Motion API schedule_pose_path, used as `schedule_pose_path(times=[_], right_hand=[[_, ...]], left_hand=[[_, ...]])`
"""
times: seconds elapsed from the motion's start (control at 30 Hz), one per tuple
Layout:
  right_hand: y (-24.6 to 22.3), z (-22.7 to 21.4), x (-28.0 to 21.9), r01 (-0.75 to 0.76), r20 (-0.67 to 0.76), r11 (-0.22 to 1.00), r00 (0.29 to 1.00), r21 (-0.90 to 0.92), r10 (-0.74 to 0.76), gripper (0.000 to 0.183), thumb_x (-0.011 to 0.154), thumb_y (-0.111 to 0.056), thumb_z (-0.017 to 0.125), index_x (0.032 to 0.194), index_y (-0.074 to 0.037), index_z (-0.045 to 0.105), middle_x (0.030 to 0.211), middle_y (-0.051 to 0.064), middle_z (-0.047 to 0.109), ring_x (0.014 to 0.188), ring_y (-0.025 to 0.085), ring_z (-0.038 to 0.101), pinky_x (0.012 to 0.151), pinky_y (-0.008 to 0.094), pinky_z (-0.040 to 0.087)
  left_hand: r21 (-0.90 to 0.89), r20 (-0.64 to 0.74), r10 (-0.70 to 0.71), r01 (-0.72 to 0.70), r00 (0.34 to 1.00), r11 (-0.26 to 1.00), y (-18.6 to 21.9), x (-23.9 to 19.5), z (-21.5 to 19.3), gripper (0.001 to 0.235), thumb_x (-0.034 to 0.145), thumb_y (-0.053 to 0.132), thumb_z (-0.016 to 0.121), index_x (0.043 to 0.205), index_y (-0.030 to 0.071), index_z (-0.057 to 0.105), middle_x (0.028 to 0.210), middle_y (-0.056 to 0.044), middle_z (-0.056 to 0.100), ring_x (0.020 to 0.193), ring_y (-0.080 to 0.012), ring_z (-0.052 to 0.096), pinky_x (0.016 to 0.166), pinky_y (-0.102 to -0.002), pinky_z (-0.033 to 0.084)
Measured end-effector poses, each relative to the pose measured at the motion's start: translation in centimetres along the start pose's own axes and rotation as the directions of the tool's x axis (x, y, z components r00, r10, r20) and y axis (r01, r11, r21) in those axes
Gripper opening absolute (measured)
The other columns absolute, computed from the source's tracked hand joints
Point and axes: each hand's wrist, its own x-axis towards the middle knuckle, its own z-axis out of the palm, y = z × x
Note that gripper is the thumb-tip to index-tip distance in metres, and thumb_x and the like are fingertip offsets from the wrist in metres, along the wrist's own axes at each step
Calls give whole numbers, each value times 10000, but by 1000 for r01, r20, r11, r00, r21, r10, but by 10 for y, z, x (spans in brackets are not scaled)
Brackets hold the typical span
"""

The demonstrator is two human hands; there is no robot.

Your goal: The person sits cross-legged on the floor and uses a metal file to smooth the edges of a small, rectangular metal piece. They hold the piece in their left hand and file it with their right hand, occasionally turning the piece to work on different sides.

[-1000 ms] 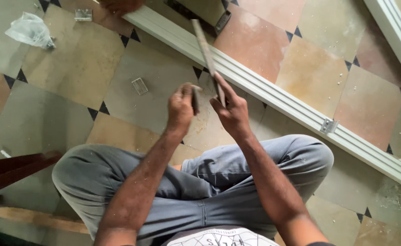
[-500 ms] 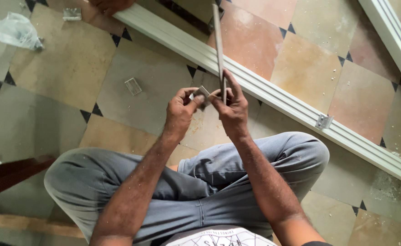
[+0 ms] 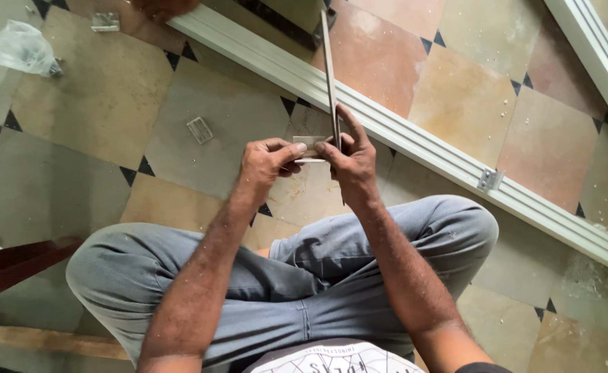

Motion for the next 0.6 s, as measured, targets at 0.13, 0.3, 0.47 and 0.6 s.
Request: schedule_pose_path(times=[0.13,0.3,0.47,0.6], right_hand=[[-5,-5,0,-22,-43,999,999,-24,21,784,914,-7,754,1606,-143,412,834,-13,644,582,20,505,455,189,395],[-6,-8,1,-15,-38,999,999,41,16,771,929,-4,713,1611,-160,389,869,-14,655,585,11,495,458,184,402],[-4,-12,3,17,-39,1000,999,24,-16,751,946,21,687,1614,-152,390,874,-1,655,590,14,499,459,183,407],[-2,-14,2,52,-16,999,999,13,-51,737,965,37,672,1614,-151,377,883,4,659,620,21,530,471,187,431]], left_hand=[[26,101,60,-63,993,998,4,-1,0,259,920,242,760,948,-13,788,760,-58,752,665,-92,667,630,-224,526],[3,129,40,-41,991,999,3,1,-4,307,952,277,712,995,-20,779,800,-78,772,704,-109,708,670,-232,564],[-14,183,8,-6,983,1000,4,4,-5,325,972,311,659,1016,7,765,835,-80,789,742,-117,751,695,-235,588],[57,114,30,-36,993,998,6,0,-3,304,942,336,712,978,37,757,802,-57,775,729,-102,748,660,-233,595]])
